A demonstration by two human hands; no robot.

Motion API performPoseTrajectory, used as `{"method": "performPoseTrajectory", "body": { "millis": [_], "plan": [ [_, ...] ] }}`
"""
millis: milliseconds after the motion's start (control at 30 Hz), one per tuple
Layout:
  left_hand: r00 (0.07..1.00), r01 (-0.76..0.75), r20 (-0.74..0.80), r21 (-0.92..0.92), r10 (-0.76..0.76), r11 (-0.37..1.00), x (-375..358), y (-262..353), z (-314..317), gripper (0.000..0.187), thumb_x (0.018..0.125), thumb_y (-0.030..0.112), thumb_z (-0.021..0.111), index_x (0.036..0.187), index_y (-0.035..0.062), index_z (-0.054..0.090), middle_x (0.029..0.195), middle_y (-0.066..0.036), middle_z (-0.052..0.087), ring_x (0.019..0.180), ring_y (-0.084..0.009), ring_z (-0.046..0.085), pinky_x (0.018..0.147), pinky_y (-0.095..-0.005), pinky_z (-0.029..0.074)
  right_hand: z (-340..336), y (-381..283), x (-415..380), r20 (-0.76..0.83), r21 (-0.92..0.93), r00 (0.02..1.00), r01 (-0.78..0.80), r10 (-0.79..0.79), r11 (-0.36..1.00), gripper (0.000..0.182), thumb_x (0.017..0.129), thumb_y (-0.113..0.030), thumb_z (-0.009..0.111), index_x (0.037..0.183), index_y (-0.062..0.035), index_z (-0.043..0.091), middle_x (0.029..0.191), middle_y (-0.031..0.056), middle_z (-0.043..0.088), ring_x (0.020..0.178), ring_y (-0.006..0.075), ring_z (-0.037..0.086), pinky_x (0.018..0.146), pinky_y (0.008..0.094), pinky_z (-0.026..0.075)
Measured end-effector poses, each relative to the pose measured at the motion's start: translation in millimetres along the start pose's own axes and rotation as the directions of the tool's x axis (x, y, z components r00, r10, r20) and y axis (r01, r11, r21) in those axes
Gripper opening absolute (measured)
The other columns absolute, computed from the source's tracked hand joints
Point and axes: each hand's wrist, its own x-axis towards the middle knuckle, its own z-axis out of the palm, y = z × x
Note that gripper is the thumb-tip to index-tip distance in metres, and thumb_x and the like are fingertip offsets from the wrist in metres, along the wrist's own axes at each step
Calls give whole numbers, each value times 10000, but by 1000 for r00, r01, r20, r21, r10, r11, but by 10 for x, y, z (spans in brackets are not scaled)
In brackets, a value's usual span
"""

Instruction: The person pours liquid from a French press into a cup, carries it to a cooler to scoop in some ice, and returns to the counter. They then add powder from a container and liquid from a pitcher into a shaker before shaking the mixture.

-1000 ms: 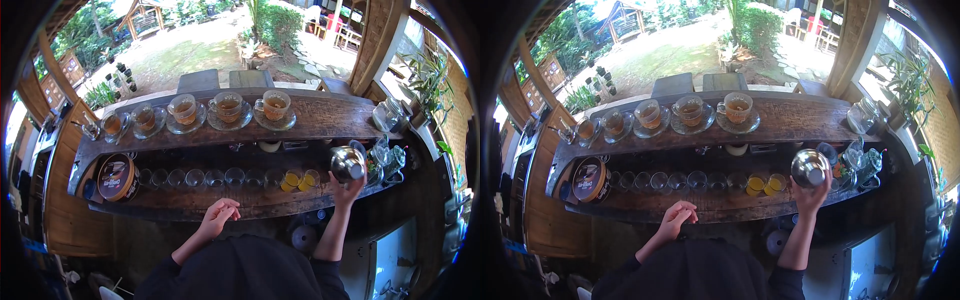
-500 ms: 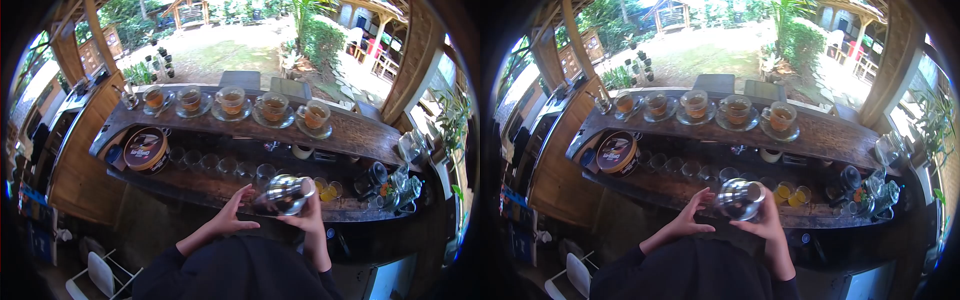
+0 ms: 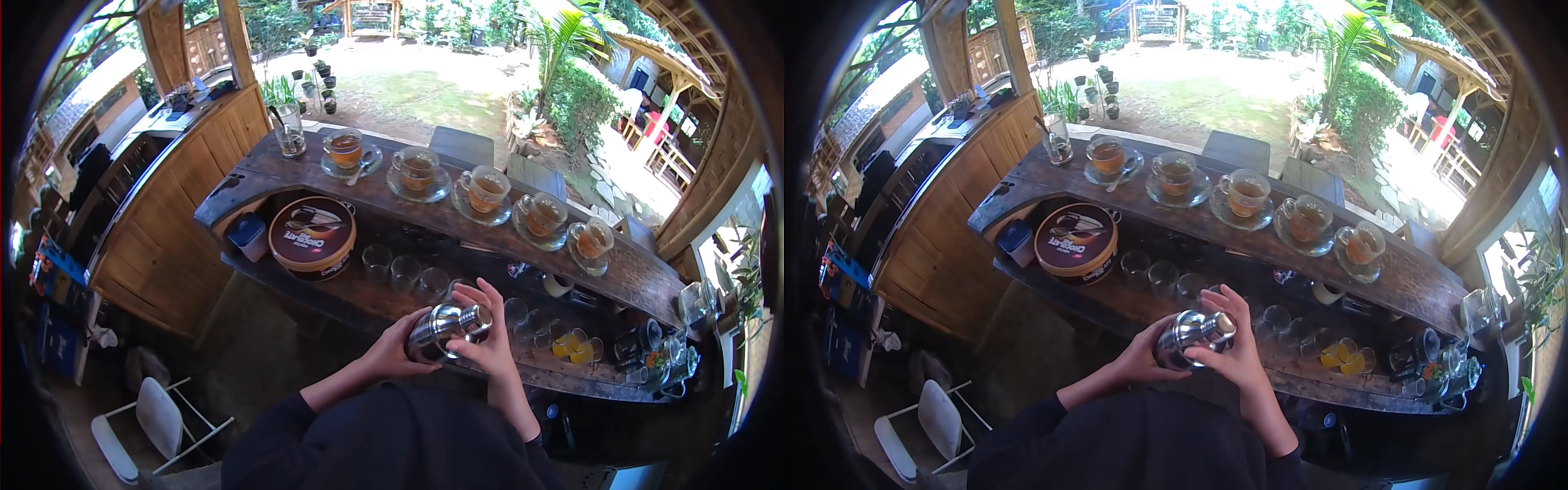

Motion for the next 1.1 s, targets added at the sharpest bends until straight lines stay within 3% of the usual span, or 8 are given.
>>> {"method": "performPoseTrajectory", "body": {
  "millis": [67, 100, 133, 233, 567, 833, 1067, 1100],
  "plan": [
    [1000, -17, 6, 124, 17, 992, -15, -13, -154, 970, 574, 267, 837, 1357, 22, 321, 1267, -170, 484, 1172, -264, 495, 978, -368, 398, 165, 53, 113, -90, 117, 993, -65, 76, 991, 807, 670, -125, 808, 1293, -49, 302, 1229, 175, 501, 1133, 242, 509, 908, 368, 446],
    [1000, -26, 11, 122, 25, 992, -14, -12, -221, 970, 574, 267, 837, 1357, 22, 321, 1267, -170, 484, 1172, -264, 495, 978, -368, 398, 308, 39, 168, -180, 129, 980, -58, 81, 990, 568, 718, -84, 750, 1165, -44, 402, 1081, 164, 594, 1036, 229, 569, 887, 359, 454],
    [1000, -9, 9, 102, 8, 995, -21, -12, -288, 968, 573, 279, 834, 1357, 29, 324, 1261, -173, 486, 1166, -270, 499, 974, -369, 401, 365, 60, 210, -189, 122, 979, -53, 76, 991, 568, 718, -84, 750, 1165, -44, 402, 1081, 164, 594, 1036, 229, 569, 887, 359, 454],
    [1000, -8, 15, 67, 7, 998, -38, -37, -439, 959, 572, 294, 828, 1355, 44, 334, 1246, -176, 493, 1152, -280, 509, 966, -372, 408, 549, 104, 321, -278, 277, 947, -82, 162, 957, 273, 754, -42, 659, 969, -39, 491, 942, 157, 636, 968, 229, 596, 877, 368, 455],
    [992, -17, 122, 90, 6, 996, -28, -132, -1078, 953, 562, 313, 826, 1351, 62, 354, 1218, -161, 508, 1139, -279, 519, 953, -368, 418, 1038, 302, 479, -387, 285, 917, 23, 94, 958, 232, 742, -13, 638, 929, -38, 502, 917, 160, 635, 973, 247, 588, 904, 407, 440],
    [979, -7, 202, 8, 6, 1000, -46, -361, -1365, 960, 543, 326, 835, 1345, 58, 381, 1213, -157, 525, 1135, -263, 530, 959, -353, 418, 1414, 367, 496, -585, 267, 801, 46, 124, 963, 215, 733, 32, 572, 922, -37, 498, 906, 149, 627, 954, 228, 590, 888, 392, 451],
    [976, -31, 216, -47, 40, 998, -83, -326, -1319, 963, 557, 269, 846, 1356, 45, 358, 1204, -143, 516, 1142, -242, 515, 967, -348, 409, 1410, 265, 485, -570, 239, 815, 43, 104, 970, 218, 739, 34, 578, 928, -37, 495, 910, 149, 627, 946, 214, 592, 863, 370, 463],
    [975, -33, 216, -49, 43, 998, -90, -346, -1285, 963, 557, 269, 846, 1356, 45, 358, 1204, -143, 516, 1142, -242, 515, 967, -348, 409, 1370, 249, 499, -524, 243, 839, -15, 144, 970, 216, 742, 28, 584, 927, -38, 494, 908, 147, 628, 940, 207, 592, 847, 363, 469]
  ]
}}
